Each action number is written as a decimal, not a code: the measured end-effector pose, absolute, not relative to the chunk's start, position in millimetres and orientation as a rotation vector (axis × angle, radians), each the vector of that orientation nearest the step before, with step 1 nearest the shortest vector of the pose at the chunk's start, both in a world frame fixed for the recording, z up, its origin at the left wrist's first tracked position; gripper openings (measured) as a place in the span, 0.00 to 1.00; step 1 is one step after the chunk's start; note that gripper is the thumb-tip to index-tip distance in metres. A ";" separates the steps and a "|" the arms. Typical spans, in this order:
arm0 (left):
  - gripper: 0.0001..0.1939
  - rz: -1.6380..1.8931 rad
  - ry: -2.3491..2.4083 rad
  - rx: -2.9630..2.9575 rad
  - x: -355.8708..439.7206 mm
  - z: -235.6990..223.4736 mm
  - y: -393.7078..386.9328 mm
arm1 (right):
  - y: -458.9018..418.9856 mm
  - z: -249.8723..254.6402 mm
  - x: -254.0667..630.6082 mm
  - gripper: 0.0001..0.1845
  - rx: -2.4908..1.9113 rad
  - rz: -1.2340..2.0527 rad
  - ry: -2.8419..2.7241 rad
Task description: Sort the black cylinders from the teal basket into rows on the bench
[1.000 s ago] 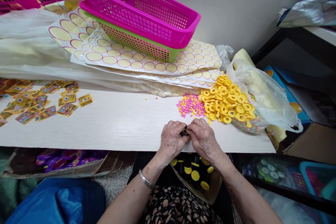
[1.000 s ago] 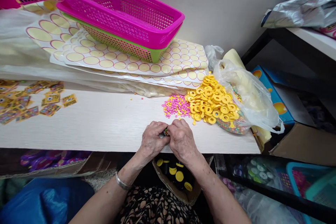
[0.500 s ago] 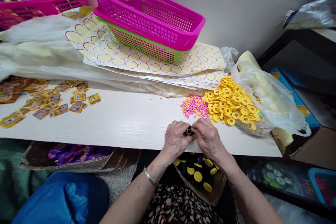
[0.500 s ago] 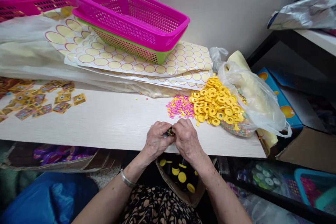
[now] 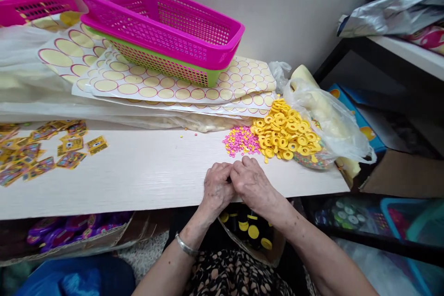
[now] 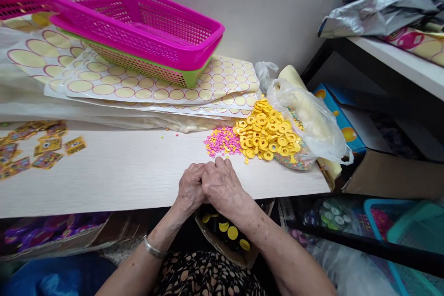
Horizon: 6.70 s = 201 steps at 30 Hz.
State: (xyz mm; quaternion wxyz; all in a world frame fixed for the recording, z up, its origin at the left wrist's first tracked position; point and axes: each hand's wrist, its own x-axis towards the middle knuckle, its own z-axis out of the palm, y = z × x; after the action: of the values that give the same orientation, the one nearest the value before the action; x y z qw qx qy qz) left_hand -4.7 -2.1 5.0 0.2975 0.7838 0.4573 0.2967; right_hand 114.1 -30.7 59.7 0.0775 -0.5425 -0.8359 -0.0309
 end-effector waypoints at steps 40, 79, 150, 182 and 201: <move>0.16 0.761 1.227 2.097 -6.0 1.7 4.6 | -66.8 4.3 193.5 0.17 -1.759 0.624 -1.001; 0.10 0.928 1.141 1.392 1.4 27.5 -4.4 | -49.2 40.7 129.9 0.07 -1.641 0.632 -1.768; 0.20 1.004 1.109 0.926 16.6 24.9 1.0 | -33.3 18.8 106.9 0.23 -1.141 1.335 -0.497; 0.13 1.061 0.286 2.129 -0.7 70.3 -107.4 | -195.0 86.7 121.0 0.23 -0.983 1.452 -0.477; 0.21 0.547 0.211 1.628 35.3 35.2 -105.6 | -202.7 37.2 148.4 0.25 -0.674 1.514 -0.150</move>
State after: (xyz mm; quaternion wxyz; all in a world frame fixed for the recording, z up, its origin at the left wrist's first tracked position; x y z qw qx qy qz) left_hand 35.3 -105.6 35.2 0.6484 0.7163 0.0927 0.2406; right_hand 148.4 -202.7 37.2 0.6734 -0.2996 -0.0664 0.6725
